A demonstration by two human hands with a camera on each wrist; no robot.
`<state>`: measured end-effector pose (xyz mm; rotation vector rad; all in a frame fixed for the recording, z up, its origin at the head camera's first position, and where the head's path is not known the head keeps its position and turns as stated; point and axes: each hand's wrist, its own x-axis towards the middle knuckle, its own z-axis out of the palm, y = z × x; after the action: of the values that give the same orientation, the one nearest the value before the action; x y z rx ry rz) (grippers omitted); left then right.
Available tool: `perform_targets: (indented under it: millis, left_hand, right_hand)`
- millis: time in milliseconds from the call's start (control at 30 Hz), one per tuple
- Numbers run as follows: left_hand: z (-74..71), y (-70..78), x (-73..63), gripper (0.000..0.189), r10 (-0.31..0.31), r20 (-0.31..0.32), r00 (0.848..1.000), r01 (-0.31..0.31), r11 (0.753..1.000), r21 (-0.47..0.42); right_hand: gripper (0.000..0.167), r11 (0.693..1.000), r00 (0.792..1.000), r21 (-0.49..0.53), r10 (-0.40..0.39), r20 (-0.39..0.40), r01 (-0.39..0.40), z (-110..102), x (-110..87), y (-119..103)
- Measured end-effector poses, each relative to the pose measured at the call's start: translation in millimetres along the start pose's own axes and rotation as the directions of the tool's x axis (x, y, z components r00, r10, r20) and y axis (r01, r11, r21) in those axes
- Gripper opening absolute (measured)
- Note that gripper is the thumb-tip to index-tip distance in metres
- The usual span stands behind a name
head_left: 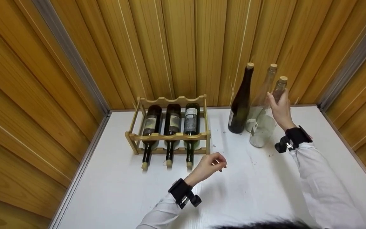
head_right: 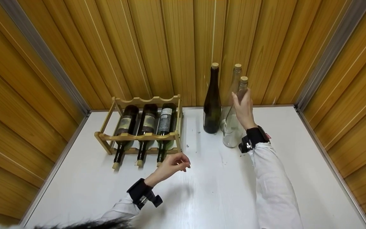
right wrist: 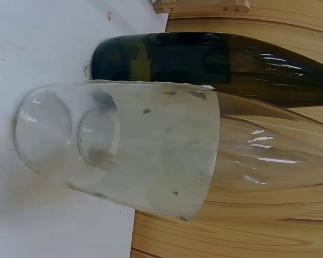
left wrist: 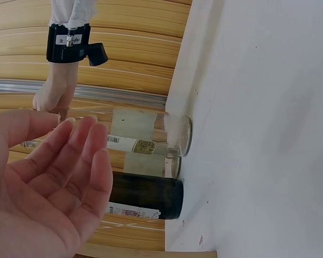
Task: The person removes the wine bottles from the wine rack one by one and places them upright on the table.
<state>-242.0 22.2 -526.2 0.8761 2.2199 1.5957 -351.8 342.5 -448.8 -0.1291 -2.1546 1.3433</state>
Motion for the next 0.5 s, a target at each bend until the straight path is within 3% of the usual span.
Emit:
perform_targets:
  millis: [133,300,400,500]
  left_hand:
    - [0.2,1.8,0.3,0.017,-0.01,-0.001,1.0,0.01,1.0,0.007]
    - [-3.0,3.1,0.7,0.017,-0.034,-0.007,0.999,0.034,0.999,0.008]
    - [-5.6,3.2,1.6,0.017,-0.03,-0.019,0.999,0.03,0.999,0.024]
    - [-7.8,3.4,3.1,0.016,-0.018,-0.027,0.999,0.019,0.999,0.036]
  right_hand:
    - [0.036,1.0,1.0,0.003,0.014,0.02,-0.015,0,-1.9,-2]
    - [0.071,0.996,1.0,0.088,-0.006,0.0,0.006,-6,-3.9,-9]
    - [0.081,0.984,0.991,0.14,-0.097,-0.093,0.109,-11,-2.8,-18]
    - [0.079,0.959,0.949,0.075,-0.254,-0.187,0.272,-14,-1.8,-33]
